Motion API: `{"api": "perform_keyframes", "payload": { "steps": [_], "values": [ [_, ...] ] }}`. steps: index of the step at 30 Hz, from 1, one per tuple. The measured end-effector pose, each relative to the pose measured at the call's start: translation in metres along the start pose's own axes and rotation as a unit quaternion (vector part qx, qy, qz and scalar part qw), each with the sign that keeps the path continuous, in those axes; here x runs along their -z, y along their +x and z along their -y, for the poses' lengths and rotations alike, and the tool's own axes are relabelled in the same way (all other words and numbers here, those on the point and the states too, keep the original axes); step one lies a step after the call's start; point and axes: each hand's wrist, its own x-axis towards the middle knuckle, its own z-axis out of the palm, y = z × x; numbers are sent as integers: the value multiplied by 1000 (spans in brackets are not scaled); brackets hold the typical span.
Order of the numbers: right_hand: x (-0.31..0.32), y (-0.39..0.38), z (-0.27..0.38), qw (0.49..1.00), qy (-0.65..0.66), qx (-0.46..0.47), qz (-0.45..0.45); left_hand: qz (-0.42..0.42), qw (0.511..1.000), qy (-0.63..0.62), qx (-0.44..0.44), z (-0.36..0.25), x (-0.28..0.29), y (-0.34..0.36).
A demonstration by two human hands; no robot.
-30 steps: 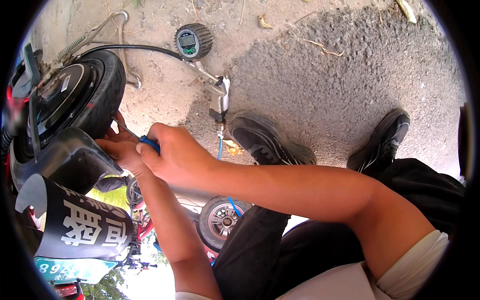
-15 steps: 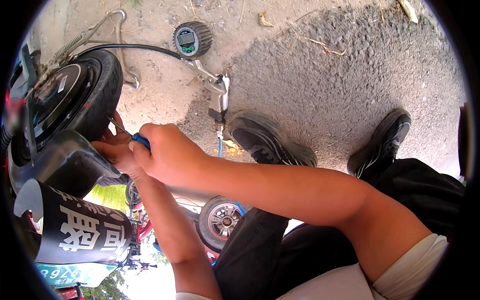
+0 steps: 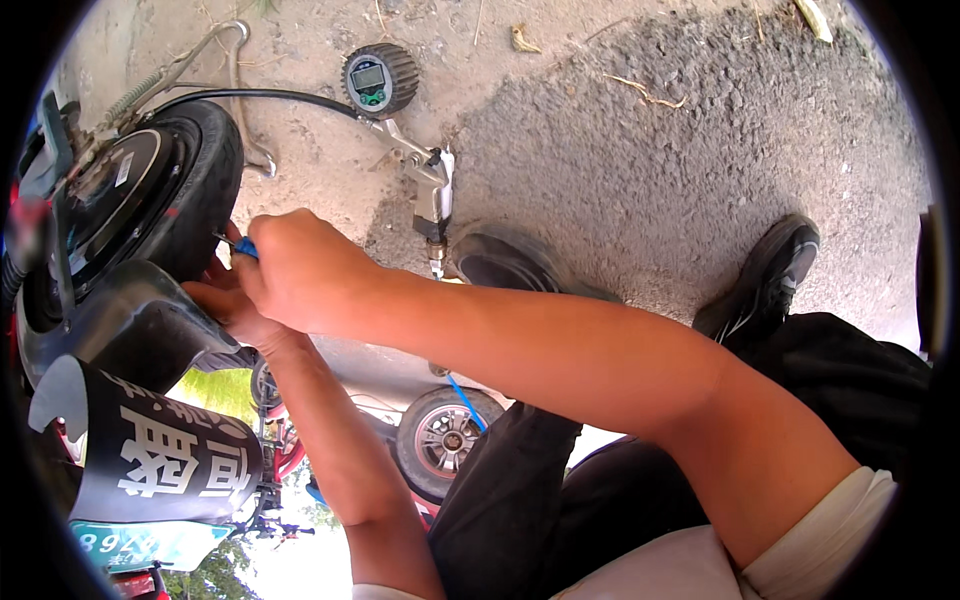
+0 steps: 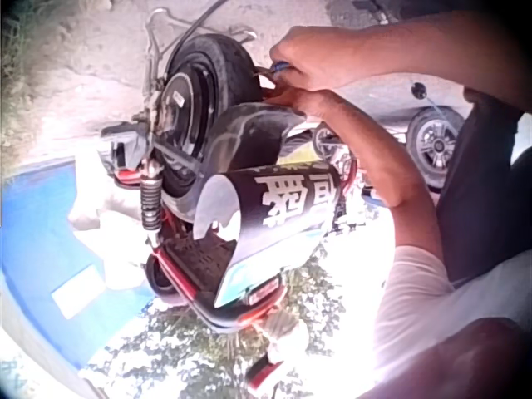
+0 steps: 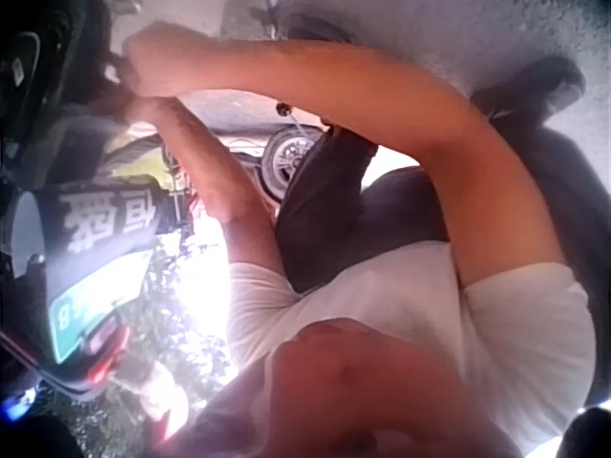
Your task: The person retrieves a portable air compressor and inflates the front and rear tires of a red electric scooter. They then open a toolbox and use a screwdriver to adjust a component near the rear wheel.
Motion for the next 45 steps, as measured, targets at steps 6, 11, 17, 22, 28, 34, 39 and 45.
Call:
{"api": "perform_keyframes", "payload": {
  "steps": [6,11,17,22,28,34,39,45],
  "values": [
    [5,-15,-6,831,490,-213,155,-30,998,-58,16,-4,-3,0],
    [12,-37,-14,902,388,-156,108,7,1000,-19,-8,1,-4,1],
    [-5,3,2,999,-28,10,16,-27,999,-21,1,4,6,2],
    [11,-8,7,1000,-24,3,13,4,1000,2,19,5,5,4],
    [15,-31,-1,1000,-26,-11,6,5,999,-34,8,5,5,2],
    [-7,-7,4,989,131,-73,14,176,706,-626,280,34,65,21],
    [-12,-19,11,987,134,-81,-16,201,857,-431,196,27,67,31],
    [0,-17,10,995,72,-66,-4,61,994,-62,63,21,43,15]
  ]
}}
